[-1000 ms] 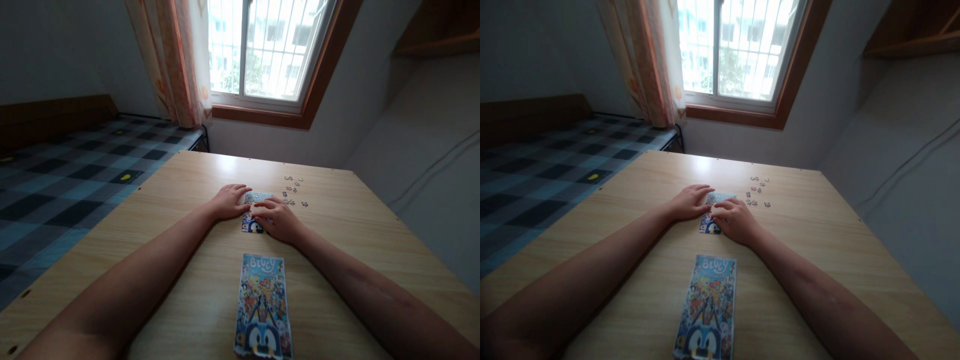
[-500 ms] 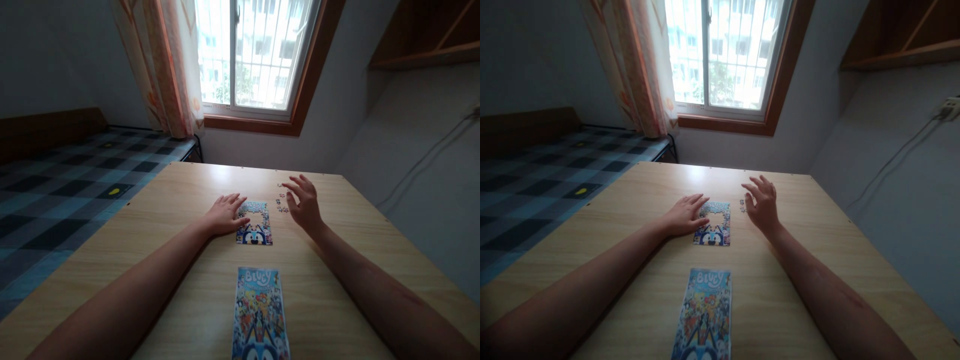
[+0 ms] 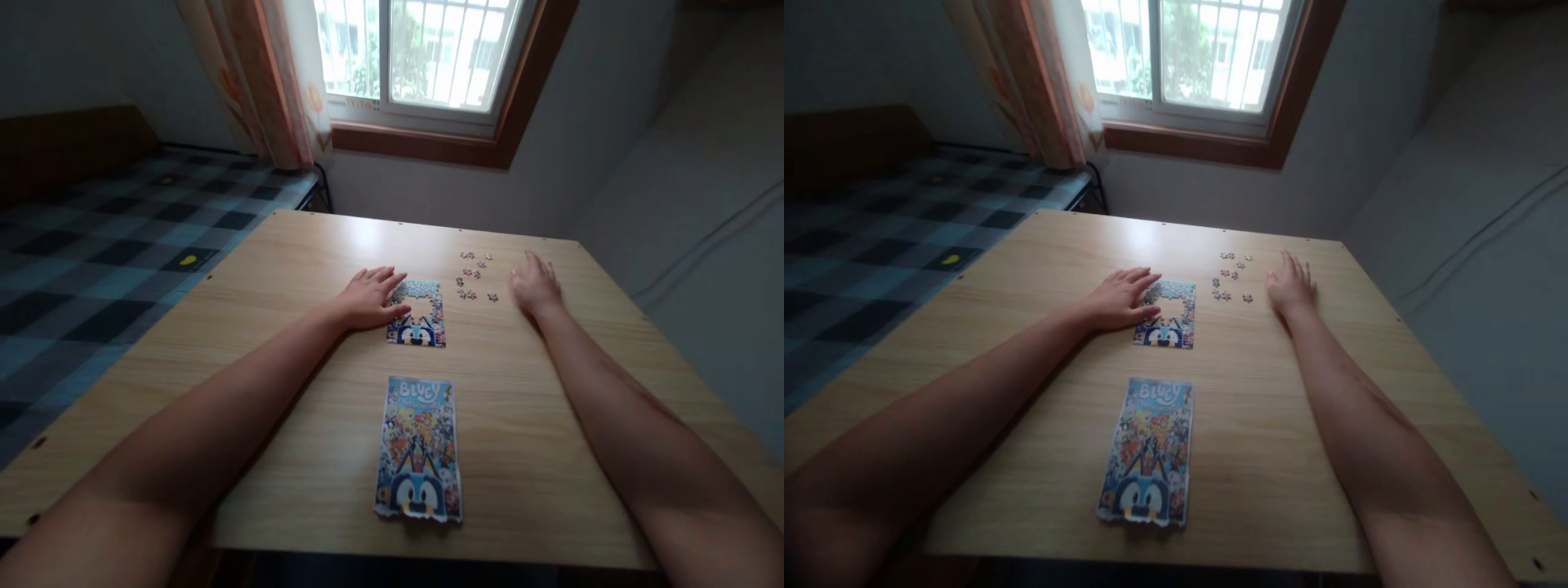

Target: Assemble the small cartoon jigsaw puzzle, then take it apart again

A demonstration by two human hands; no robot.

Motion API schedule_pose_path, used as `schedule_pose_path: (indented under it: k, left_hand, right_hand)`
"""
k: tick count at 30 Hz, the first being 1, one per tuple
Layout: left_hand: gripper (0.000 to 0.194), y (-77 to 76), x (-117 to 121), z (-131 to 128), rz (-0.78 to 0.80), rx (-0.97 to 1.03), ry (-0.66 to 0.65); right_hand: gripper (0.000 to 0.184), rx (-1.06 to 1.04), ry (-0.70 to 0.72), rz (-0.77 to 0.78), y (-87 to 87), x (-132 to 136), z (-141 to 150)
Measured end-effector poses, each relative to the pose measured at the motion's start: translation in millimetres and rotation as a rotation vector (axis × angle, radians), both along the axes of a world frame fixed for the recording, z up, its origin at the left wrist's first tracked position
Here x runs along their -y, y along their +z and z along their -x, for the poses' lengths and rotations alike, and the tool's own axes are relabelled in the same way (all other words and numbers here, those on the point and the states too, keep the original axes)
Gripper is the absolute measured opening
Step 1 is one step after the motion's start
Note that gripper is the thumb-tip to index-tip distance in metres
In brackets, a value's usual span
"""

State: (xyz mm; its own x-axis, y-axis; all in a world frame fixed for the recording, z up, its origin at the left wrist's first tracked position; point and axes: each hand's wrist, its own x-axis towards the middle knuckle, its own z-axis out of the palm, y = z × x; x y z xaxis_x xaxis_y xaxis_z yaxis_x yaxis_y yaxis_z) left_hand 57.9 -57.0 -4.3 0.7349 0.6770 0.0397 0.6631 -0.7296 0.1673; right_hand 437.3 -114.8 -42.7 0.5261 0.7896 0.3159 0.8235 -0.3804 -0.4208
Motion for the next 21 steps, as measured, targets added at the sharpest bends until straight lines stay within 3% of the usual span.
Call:
schedule_pose_path:
  k: [3,6,13,21]
  left_hand:
    - [0.074,-0.7,-3,0,-0.009,0.009,0.044]
    - [0.069,-1.2,-10,4,-0.027,0.006,0.176]
    - [0.068,0.9,-24,14,-0.059,-0.042,0.474]
    - [0.076,-0.3,-29,15,-0.062,-0.104,0.616]
  right_hand:
    - [0.067,0.007,-0.004,0.185,4.5,2,7]
    - [0.067,0.017,-0.028,0.279,8.8,3,12]
    - [0.066,0.019,-0.074,0.413,11.4,-1,18]
    - [0.061,0.046,-0.070,0.455,10.0,-5,25]
